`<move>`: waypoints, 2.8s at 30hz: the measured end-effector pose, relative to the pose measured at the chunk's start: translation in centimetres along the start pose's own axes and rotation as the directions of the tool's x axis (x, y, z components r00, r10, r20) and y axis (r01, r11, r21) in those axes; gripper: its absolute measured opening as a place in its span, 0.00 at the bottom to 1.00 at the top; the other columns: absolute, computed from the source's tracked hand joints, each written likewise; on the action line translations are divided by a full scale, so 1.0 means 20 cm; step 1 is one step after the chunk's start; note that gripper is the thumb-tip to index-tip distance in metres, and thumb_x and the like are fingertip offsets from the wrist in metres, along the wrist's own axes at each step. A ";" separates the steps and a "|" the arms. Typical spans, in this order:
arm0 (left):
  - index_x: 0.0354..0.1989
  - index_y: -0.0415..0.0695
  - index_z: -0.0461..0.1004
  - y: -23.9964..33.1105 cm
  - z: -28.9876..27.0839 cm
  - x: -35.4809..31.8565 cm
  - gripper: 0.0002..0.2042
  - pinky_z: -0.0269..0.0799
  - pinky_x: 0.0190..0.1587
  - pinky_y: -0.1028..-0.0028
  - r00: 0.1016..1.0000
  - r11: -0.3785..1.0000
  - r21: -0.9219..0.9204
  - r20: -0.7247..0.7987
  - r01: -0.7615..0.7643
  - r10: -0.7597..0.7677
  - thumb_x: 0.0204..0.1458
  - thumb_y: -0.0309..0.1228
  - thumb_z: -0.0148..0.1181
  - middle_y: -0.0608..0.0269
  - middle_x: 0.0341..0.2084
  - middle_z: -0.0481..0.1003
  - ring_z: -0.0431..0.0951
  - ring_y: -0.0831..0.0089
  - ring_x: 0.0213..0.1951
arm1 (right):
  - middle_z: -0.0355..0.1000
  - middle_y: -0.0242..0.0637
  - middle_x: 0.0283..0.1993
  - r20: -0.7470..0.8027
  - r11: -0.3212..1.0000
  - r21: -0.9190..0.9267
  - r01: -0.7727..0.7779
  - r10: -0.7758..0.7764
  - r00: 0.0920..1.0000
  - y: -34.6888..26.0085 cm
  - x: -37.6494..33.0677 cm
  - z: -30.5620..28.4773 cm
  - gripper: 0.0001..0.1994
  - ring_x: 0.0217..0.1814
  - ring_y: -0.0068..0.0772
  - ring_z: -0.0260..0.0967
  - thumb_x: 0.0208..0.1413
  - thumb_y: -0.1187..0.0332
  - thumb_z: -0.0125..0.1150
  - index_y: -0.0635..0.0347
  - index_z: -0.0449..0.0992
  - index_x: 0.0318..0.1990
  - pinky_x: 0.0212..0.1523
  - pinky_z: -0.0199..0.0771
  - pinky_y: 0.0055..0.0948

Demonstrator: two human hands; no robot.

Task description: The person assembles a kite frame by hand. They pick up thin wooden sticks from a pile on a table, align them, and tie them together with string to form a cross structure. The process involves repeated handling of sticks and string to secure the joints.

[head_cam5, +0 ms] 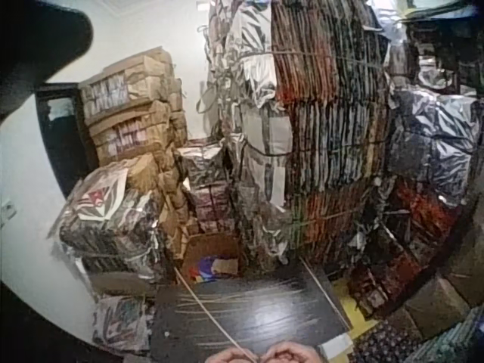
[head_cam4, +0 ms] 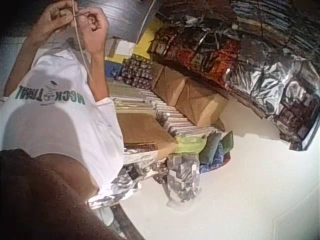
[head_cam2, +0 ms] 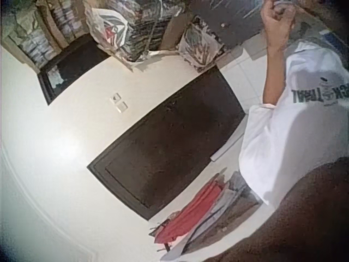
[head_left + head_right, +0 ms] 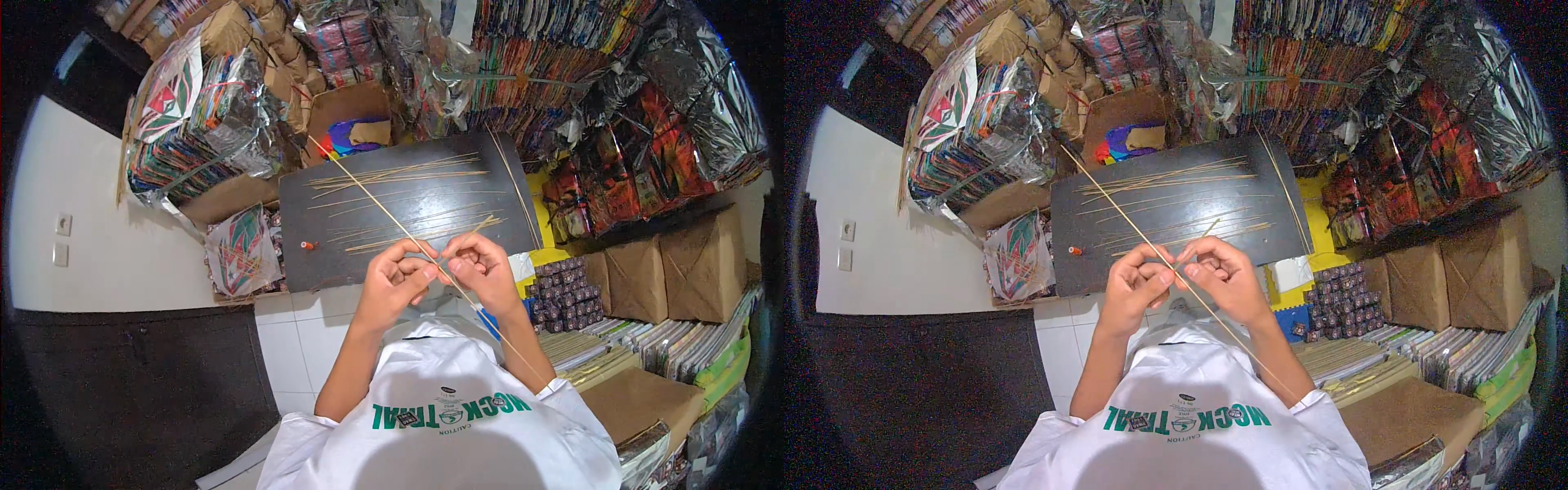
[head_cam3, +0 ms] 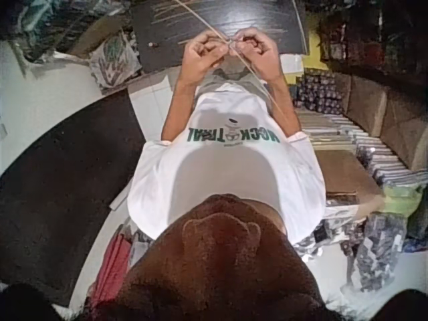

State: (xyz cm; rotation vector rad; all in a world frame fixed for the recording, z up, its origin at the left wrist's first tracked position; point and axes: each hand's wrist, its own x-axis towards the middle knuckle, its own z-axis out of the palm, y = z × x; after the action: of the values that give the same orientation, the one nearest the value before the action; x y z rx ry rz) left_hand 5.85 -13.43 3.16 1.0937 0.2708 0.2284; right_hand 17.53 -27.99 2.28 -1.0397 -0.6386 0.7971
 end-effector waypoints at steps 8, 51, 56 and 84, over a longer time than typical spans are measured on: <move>0.46 0.38 0.70 -0.01 -0.02 0.01 0.12 0.57 0.20 0.83 1.000 1.000 -0.014 0.004 -0.016 0.016 0.56 0.27 0.62 0.55 0.27 0.80 0.64 0.86 0.18 | 0.76 0.33 0.39 -0.053 0.991 0.058 -0.120 0.123 0.991 0.12 -0.03 -0.02 0.07 0.36 0.11 0.69 0.60 0.77 0.57 0.67 0.76 0.45 0.32 0.67 0.13; 0.38 0.40 0.75 -0.12 -0.12 0.27 0.07 0.63 0.22 0.85 0.994 0.996 -0.036 -0.059 0.086 -0.088 0.55 0.27 0.64 0.56 0.30 0.81 0.69 0.85 0.19 | 0.43 0.17 0.15 0.332 0.306 0.868 -0.392 0.231 0.914 0.28 0.19 -0.27 0.15 0.11 0.14 0.37 0.65 0.67 0.44 0.68 0.71 0.50 0.12 0.40 0.23; 0.38 0.40 0.75 -0.13 -0.10 0.34 0.08 0.65 0.23 0.85 0.988 0.998 0.042 -0.150 0.056 -0.049 0.54 0.29 0.65 0.59 0.30 0.81 0.71 0.85 0.21 | 0.58 0.17 0.20 -0.057 0.969 0.152 -0.196 0.207 0.977 0.33 0.27 -0.21 0.10 0.16 0.08 0.49 0.63 0.71 0.53 0.63 0.75 0.49 0.17 0.50 0.16; 0.34 0.39 0.76 -0.19 -0.13 0.41 0.08 0.68 0.27 0.86 0.974 0.946 0.235 -0.087 0.224 -0.209 0.52 0.27 0.69 0.68 0.26 0.79 0.73 0.89 0.26 | 0.48 0.16 0.17 -0.190 0.962 -0.187 -0.201 0.166 0.968 0.38 0.26 -0.36 0.26 0.22 0.11 0.42 0.51 0.73 0.68 0.52 0.52 0.14 0.20 0.41 0.22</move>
State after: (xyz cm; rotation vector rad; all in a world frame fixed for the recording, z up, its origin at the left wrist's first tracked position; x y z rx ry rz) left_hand 13.00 -10.35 -2.29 1.2911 0.4813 0.0312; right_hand 24.07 -25.24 -7.01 -1.3567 -0.4864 0.8031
